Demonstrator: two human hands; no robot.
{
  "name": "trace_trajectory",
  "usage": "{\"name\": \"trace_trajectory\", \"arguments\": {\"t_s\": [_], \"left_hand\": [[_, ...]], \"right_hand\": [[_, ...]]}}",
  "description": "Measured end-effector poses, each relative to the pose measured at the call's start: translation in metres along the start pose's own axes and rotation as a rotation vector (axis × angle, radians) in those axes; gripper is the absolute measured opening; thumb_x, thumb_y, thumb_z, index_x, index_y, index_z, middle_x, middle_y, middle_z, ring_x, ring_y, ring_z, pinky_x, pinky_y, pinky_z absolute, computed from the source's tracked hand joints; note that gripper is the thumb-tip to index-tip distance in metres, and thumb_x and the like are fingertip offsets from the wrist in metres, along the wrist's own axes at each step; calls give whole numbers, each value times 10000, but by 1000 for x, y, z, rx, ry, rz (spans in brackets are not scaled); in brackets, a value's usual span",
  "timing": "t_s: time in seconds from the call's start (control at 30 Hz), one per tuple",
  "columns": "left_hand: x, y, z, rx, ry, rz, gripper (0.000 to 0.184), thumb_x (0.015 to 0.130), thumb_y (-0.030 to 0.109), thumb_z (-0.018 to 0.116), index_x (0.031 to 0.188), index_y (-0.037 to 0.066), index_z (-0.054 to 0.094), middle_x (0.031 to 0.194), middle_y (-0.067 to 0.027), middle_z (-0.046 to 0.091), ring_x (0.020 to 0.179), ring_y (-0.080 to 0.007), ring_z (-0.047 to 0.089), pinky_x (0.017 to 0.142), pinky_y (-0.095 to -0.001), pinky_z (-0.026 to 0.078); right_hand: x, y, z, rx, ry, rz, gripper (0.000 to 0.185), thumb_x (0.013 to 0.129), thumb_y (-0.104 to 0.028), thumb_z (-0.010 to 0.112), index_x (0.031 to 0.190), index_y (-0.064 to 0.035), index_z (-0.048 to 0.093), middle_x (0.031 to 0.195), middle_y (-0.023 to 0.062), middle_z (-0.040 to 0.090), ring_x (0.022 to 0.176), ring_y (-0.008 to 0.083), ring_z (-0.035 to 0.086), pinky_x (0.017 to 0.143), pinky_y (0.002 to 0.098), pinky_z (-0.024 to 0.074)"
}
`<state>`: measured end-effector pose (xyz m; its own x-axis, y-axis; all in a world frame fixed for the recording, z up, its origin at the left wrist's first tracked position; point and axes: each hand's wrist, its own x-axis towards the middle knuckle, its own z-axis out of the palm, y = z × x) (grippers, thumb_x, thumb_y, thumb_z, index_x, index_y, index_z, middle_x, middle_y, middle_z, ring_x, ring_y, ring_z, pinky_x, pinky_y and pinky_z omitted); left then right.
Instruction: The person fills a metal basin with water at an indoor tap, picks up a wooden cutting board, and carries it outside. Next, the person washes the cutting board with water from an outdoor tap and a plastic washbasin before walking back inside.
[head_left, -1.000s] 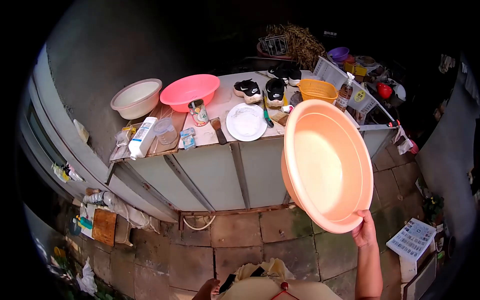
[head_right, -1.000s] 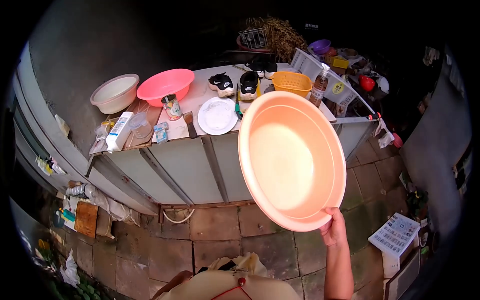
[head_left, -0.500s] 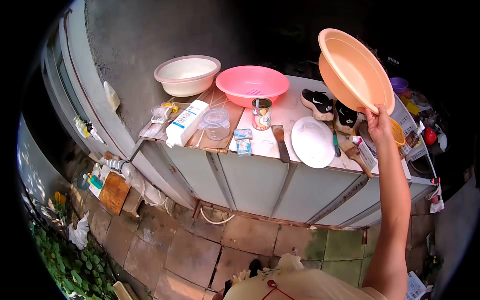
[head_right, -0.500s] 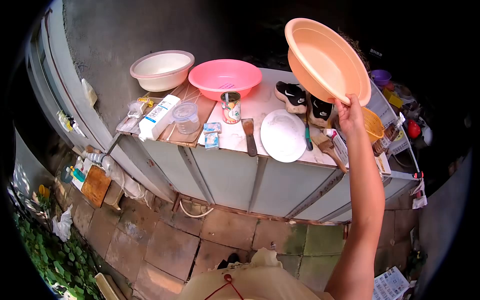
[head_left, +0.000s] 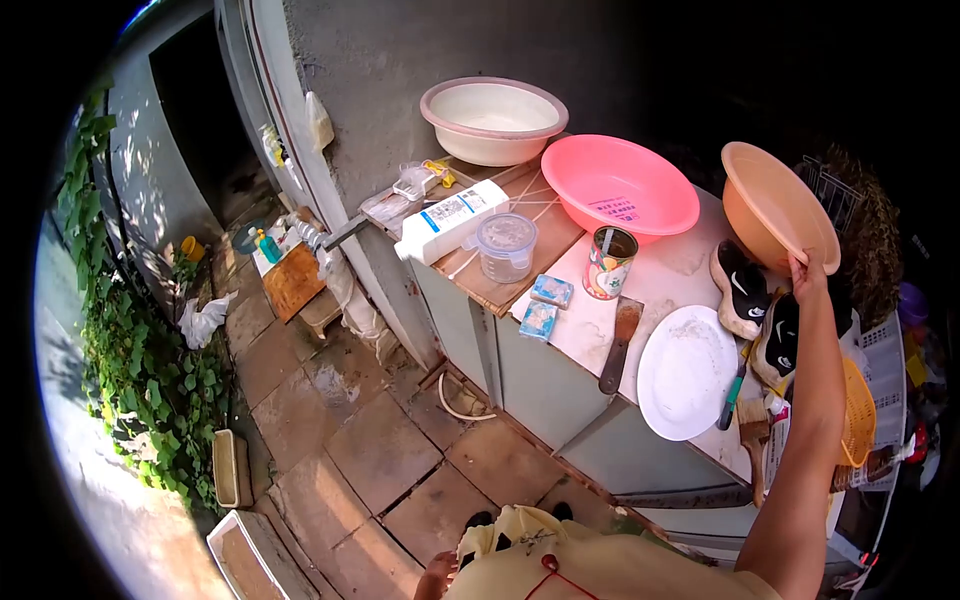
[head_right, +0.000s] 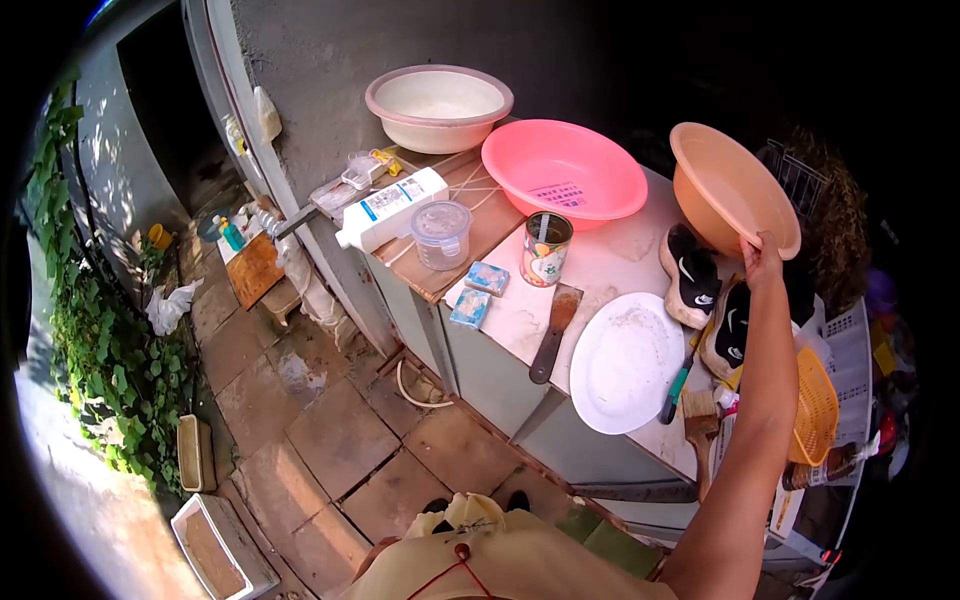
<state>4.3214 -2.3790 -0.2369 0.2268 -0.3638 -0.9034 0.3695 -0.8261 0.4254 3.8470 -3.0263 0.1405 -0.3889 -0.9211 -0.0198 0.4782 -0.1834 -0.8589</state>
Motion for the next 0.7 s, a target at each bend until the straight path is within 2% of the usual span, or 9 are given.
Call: {"name": "trace_trajectory", "arguments": {"t_s": [0.03,0.13,0.2,0.23,0.33,0.4,0.53,0.57,0.7], "left_hand": [[-16,5,20,-14,16,-89,345,804,343,446,1046,109,521,958,-48,573,904,-181,529,718,-341,408],[87,-111,44,292,101,178,367,801,361,458,1023,87,560,961,-87,582,901,-183,534,771,-299,402],[30,-80,59,172,116,246,374,796,347,475,1044,79,555,1020,-102,567,926,-193,526,822,-292,384],[-12,-40,64,-125,-39,36,369,791,327,495,1059,77,543,1041,-87,557,953,-202,512,811,-292,396],[54,-103,63,100,41,108,387,789,322,510,1098,87,513,1075,-65,531,985,-203,489,776,-329,425],[44,-102,66,-33,88,52,406,789,331,511,1123,100,490,1108,-65,505,1015,-211,468,757,-357,437],[-2,-79,75,-292,177,-50,452,781,352,520,1170,135,441,1208,-59,423,1094,-233,401,725,-435,452],[-1,-86,78,-301,181,-49,452,781,352,520,1170,135,441,1208,-59,423,1094,-233,401,725,-435,452],[10,-137,95,-168,110,-132,488,794,414,472,1202,152,415,1234,-66,399,1101,-232,394,757,-392,440]], "right_hand": [[12,9,-5,-21,-29,22,202,751,-142,549,872,9,492,852,113,559,726,194,590,660,245,533],[36,23,-9,-95,-29,159,176,771,-153,530,843,7,522,771,94,584,678,190,604,613,217,535],[33,21,-2,-119,-30,262,208,792,-159,499,869,32,523,781,131,593,675,210,611,573,224,540],[28,16,1,-120,-58,303,221,802,-158,481,883,45,518,795,153,593,680,218,613,571,230,541],[23,9,6,-118,-100,365,266,829,-176,455,908,72,506,826,205,585,691,232,615,573,239,543],[11,4,14,-154,-71,377,305,833,-209,469,931,78,493,814,196,585,704,241,613,580,245,543],[0,-9,22,-251,-338,513,296,810,-276,520,866,15,522,697,112,603,533,108,585,456,160,500],[-54,-20,48,-345,-266,491,270,799,-294,537,837,-27,550,607,20,580,424,30,505,372,104,415],[-81,-27,76,-339,-549,322,220,798,-269,545,838,-54,565,546,-48,483,388,-11,388,346,87,324]]}}
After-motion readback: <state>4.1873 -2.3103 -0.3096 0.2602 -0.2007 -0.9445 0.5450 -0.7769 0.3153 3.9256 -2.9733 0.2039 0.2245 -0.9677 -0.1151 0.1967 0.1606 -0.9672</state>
